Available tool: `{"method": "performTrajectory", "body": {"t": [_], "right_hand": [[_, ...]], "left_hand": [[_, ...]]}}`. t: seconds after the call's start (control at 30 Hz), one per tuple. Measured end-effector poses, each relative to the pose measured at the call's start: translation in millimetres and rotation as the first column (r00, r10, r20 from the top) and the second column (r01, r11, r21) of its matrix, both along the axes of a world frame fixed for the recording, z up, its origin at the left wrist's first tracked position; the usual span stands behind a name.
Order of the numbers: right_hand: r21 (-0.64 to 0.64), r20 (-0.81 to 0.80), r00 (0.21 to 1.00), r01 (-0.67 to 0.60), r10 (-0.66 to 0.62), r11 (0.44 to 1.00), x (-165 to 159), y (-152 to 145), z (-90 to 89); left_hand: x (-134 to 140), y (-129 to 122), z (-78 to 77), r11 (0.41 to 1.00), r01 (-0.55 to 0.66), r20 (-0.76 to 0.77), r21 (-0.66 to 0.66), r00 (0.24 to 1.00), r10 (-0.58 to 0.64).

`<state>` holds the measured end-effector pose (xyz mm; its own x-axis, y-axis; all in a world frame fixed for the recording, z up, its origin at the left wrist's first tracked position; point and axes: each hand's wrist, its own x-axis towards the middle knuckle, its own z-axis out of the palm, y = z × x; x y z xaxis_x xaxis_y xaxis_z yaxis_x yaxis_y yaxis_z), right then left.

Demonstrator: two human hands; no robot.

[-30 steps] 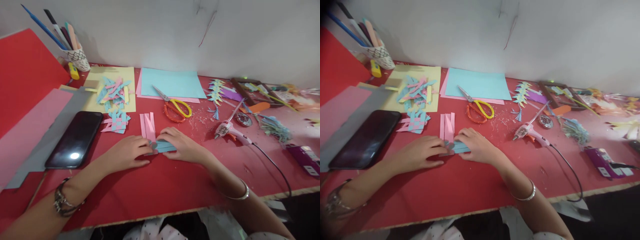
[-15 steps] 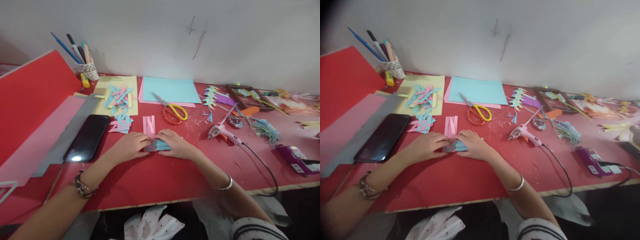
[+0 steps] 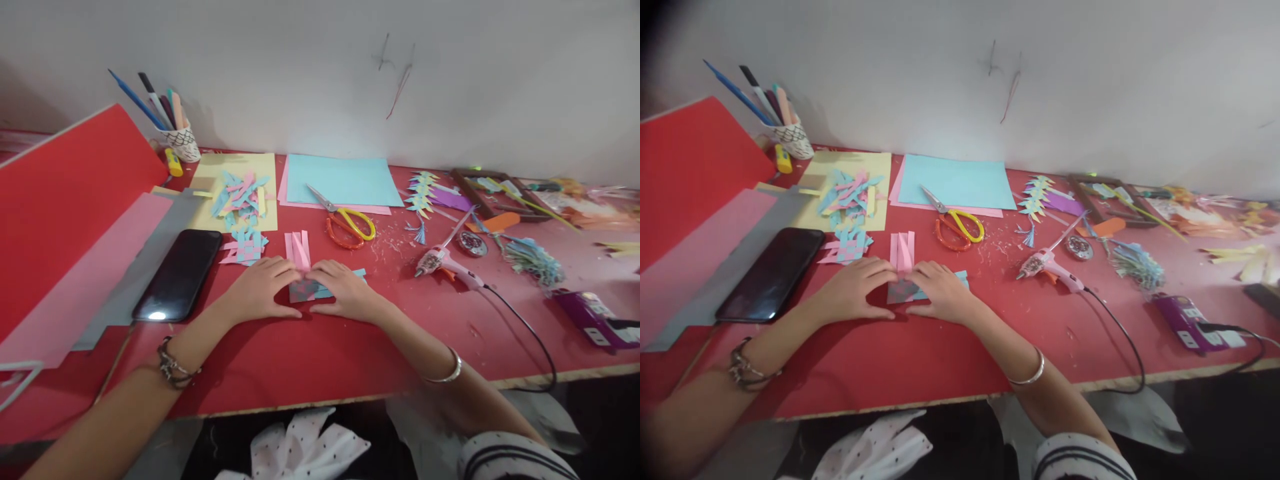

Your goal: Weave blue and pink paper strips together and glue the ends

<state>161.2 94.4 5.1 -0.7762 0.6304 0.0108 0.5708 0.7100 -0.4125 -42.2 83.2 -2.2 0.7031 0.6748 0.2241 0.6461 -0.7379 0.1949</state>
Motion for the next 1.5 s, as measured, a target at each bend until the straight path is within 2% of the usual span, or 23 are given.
{"method": "performTrajectory", "body": {"t": [0.1,0.17,0.37,0.6,1.0,1.17,1.27,1.5], "right_hand": [[-0.012,-0.004,1.000,0.002,-0.002,1.000,-0.3,0.7,-0.3],[-0.006,0.003,1.000,0.006,-0.006,1.000,-0.6,1.4,-0.7],[0.012,-0.011,1.000,-0.001,0.001,1.000,-0.3,3.5,-2.7],[-0.029,-0.052,0.998,0.023,-0.024,0.999,0.6,2.1,-0.9],[-0.085,-0.090,0.994,0.049,-0.056,0.995,1.8,1.4,1.6],[-0.096,-0.092,0.994,0.045,-0.054,0.994,4.6,3.0,3.3],[-0.095,-0.068,0.997,0.041,-0.048,0.995,5.2,3.7,1.7],[-0.062,-0.037,0.998,0.038,-0.040,0.997,4.7,3.0,1.0]], "left_hand": [[-3.3,2.4,0.9,0.993,-0.020,-0.028,-0.120,0.999,0.016],[-4.3,3.5,0.3,0.989,-0.009,-0.058,-0.145,0.998,0.000],[-3.2,3.2,-2.9,0.991,-0.046,-0.019,-0.123,0.999,0.044],[-2.8,1.3,2.7,0.982,-0.124,-0.023,-0.144,0.992,0.122],[2.7,-2.0,0.8,0.988,-0.140,-0.014,-0.063,0.990,0.139],[4.8,-1.5,0.4,0.989,-0.118,-0.038,-0.094,0.993,0.115],[4.4,-1.4,-0.4,0.993,-0.092,-0.025,-0.070,0.996,0.091],[5.4,-1.5,-3.7,0.997,0.043,-0.077,-0.056,0.996,-0.047]]}}
